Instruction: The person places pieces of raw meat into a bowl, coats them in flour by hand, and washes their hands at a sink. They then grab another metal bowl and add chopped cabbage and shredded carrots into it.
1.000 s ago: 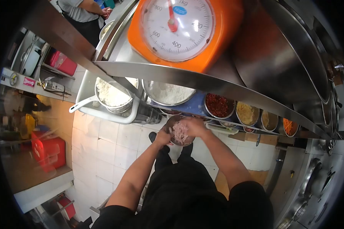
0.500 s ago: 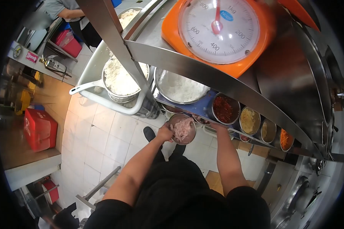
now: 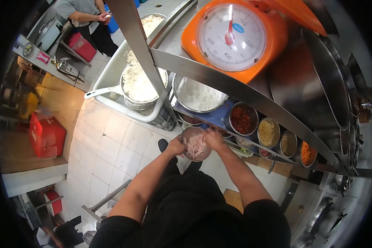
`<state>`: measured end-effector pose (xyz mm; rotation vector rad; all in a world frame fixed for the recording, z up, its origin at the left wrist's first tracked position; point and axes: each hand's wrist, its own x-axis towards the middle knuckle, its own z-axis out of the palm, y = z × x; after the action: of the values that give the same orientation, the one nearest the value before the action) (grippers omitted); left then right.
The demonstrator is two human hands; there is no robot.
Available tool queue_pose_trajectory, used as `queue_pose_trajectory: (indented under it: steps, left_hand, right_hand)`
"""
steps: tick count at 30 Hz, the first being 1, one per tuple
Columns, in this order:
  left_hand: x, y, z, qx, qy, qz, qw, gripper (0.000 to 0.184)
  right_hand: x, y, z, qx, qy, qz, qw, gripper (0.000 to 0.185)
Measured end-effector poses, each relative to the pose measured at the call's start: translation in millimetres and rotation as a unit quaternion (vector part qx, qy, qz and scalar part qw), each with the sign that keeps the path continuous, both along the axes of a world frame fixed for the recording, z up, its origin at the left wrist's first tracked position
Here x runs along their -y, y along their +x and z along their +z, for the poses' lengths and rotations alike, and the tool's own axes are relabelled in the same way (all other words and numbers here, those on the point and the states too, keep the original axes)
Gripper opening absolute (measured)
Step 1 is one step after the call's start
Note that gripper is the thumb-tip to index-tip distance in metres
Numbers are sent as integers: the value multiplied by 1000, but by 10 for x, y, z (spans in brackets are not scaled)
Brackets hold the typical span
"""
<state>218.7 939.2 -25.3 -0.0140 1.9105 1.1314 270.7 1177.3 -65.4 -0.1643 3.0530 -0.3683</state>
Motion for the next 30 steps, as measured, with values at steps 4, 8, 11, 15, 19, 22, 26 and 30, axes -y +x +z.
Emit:
queue_pose_trajectory:
  steps: [4,8,11,15,19,22,26,30]
  left_hand:
    - [5,7,-39,38,-12,38,998,57]
    - [0,13,-133,16,-32,48,998,59]
    - [9,40,-216,30,-23,78,996,57]
    - [2,98,-415,41,-23,117,992,57]
    - [57,152,-207,50,-13,114,992,61]
    - [192,199,-80,24,17,97,995,60]
    - [459,283,910,1,54,46,998,48]
    - [800,287,2248,-3,118,23,993,54]
  right_hand:
    - [-157,30,153,-125,-61,-5,990,12]
    - [-318,46,402,186,-266,-153,934,16]
    - [-574,-2,-146,284,-579,-263,718,17]
    - [-985,166,-602,145,-683,-230,678,30]
    - [-918,52,-442,53,-286,-281,914,38]
    - [-606,17,-150,59,-111,-293,948,45]
    - [-619,311,-623,149,-143,-180,962,57]
    - [-421,440,14,60,-256,-305,915,52]
